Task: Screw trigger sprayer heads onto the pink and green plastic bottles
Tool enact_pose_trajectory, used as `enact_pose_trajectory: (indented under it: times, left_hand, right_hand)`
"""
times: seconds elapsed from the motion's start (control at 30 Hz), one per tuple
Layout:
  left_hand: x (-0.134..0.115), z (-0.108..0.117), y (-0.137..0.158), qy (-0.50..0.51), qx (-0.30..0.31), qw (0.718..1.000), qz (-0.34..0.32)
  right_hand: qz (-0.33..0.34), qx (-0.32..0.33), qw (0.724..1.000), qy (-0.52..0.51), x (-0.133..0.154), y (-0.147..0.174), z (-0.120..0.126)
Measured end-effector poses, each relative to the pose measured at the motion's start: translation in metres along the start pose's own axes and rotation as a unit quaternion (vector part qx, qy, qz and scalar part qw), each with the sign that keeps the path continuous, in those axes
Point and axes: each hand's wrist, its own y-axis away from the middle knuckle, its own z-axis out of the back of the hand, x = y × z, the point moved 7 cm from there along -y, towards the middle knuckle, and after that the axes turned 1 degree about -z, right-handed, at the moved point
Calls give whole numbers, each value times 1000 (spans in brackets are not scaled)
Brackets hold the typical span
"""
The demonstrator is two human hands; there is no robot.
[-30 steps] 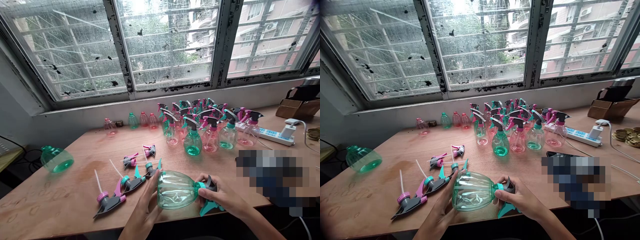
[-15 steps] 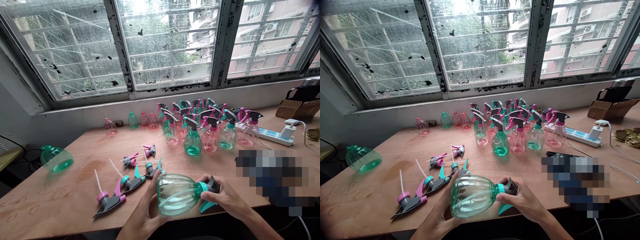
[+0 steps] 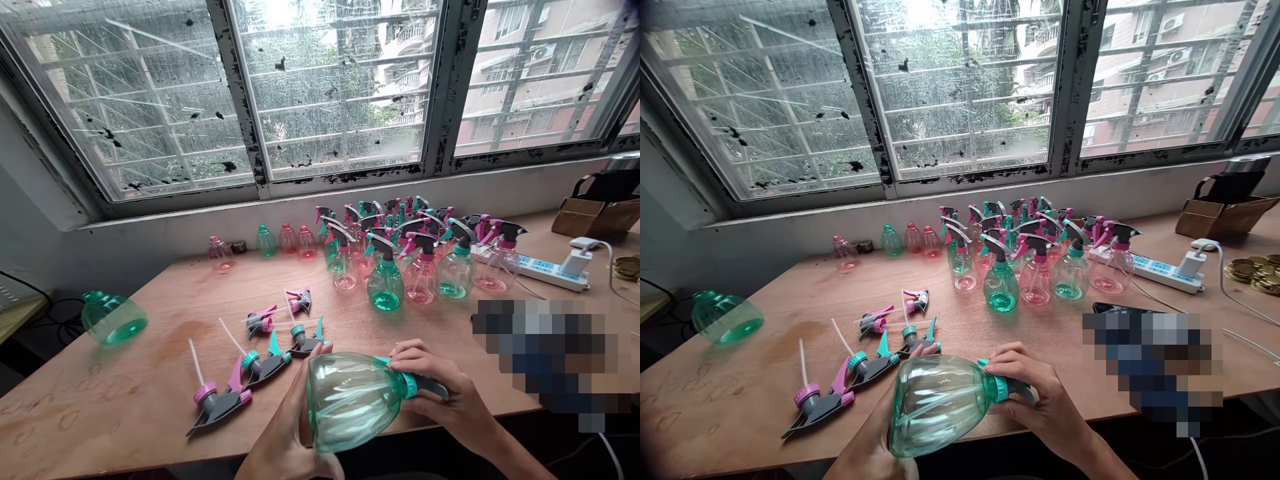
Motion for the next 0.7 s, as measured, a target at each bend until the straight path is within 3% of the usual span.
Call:
enact_pose_trajectory:
  times: [0.2, 0.33, 0.5, 0.7]
  left_hand:
    - [7, 11, 3, 20, -28, 999, 18]
    - [8, 10, 8, 93, 7, 995, 22]
    - [4, 4, 8, 84, 30, 995, 39]
    - [2, -2, 3, 46, 19, 997, 65]
  right_hand:
    - [65, 9, 987, 145, 14, 3, -4]
    - [79, 41, 975, 206, 28, 9, -6]
    - [-76, -26, 993, 84, 16, 19, 6]
    - [-291, -71, 954, -18, -10, 30, 9]
